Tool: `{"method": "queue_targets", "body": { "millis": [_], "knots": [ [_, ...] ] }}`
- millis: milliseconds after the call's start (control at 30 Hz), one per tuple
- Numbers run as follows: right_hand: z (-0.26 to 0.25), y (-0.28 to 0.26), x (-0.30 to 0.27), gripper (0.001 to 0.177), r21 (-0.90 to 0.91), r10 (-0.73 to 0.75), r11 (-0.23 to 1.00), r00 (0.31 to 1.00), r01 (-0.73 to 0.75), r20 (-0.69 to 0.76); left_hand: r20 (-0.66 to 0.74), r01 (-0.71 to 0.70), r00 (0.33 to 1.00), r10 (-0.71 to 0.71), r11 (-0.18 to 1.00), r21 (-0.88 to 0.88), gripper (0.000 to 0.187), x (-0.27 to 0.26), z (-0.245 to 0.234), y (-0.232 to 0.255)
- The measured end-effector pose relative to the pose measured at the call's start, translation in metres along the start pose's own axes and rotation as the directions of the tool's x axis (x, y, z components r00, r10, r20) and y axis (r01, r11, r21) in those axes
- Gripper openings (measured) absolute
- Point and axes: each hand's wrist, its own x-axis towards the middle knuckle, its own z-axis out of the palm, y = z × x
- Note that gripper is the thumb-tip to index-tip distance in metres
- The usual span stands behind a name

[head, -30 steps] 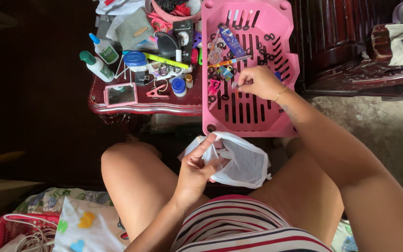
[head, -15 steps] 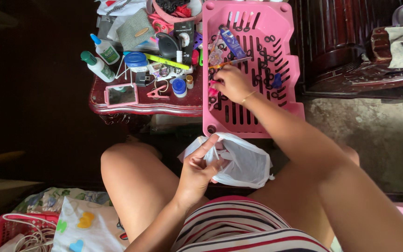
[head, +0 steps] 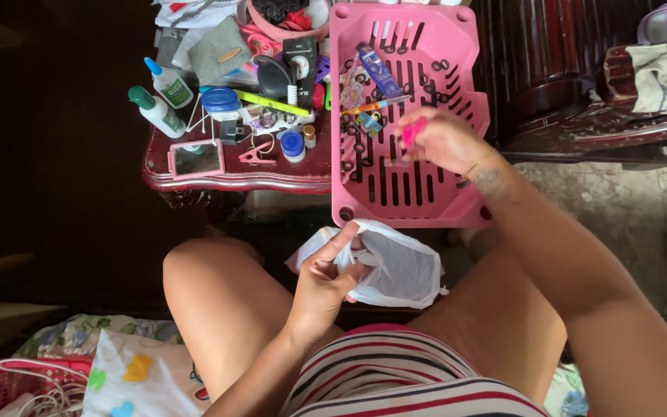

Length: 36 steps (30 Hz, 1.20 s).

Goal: The person sits on the floor and sorts items from a pink plastic basket into a white plastic bag. They handle hair clips, small containers, and other accessories, placing them into the bag one by one.

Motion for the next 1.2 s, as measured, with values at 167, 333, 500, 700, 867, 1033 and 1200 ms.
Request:
{"method": "queue_targets", "body": {
  "millis": [167, 333, 500, 700, 867, 1033, 1200],
  "knots": [
    [-0.004, 0.016, 0.002, 0.015, -0.226, 0.026, 0.974, 0.994, -0.001, 0.109, 0.007, -0.011, 1.000, 0.011, 0.998, 0.057, 0.068, -0.001, 0.003, 0.005],
    [-0.006, 0.038, 0.020, 0.016, -0.950, -0.183, 0.312, 0.981, -0.001, -0.061, 0.009, -0.012, 1.000, 0.013, 1.000, -0.027, 0.065, -0.003, 0.010, 0.011],
    [-0.008, 0.051, 0.020, 0.027, -0.952, -0.320, -0.115, 0.896, 0.285, 0.307, 0.004, 0.015, 1.000, -0.015, 1.000, 0.006, 0.065, -0.003, 0.013, 0.009],
    [0.034, 0.018, -0.009, 0.018, -0.919, -0.235, 0.393, 0.969, 0.023, -0.076, -0.009, 0.003, 1.000, -0.003, 1.000, -0.007, 0.066, -0.003, 0.009, 0.005],
    [0.096, -0.014, -0.096, 0.015, -0.415, -0.035, 0.909, 0.999, 0.023, -0.021, -0.036, -0.019, 0.999, 0.019, 1.000, 0.003, 0.066, 0.000, 0.007, 0.002],
    [0.169, -0.004, -0.132, 0.030, -0.757, -0.044, 0.613, 0.966, 0.227, 0.254, -0.063, -0.036, 0.997, 0.033, 0.999, -0.037, 0.064, 0.007, 0.009, -0.002],
    [0.160, -0.006, -0.125, 0.026, -0.839, 0.038, 0.489, 0.955, 0.240, 0.295, -0.076, -0.028, 0.997, 0.027, 1.000, -0.012, 0.065, 0.004, 0.009, 0.004]
  ]
}}
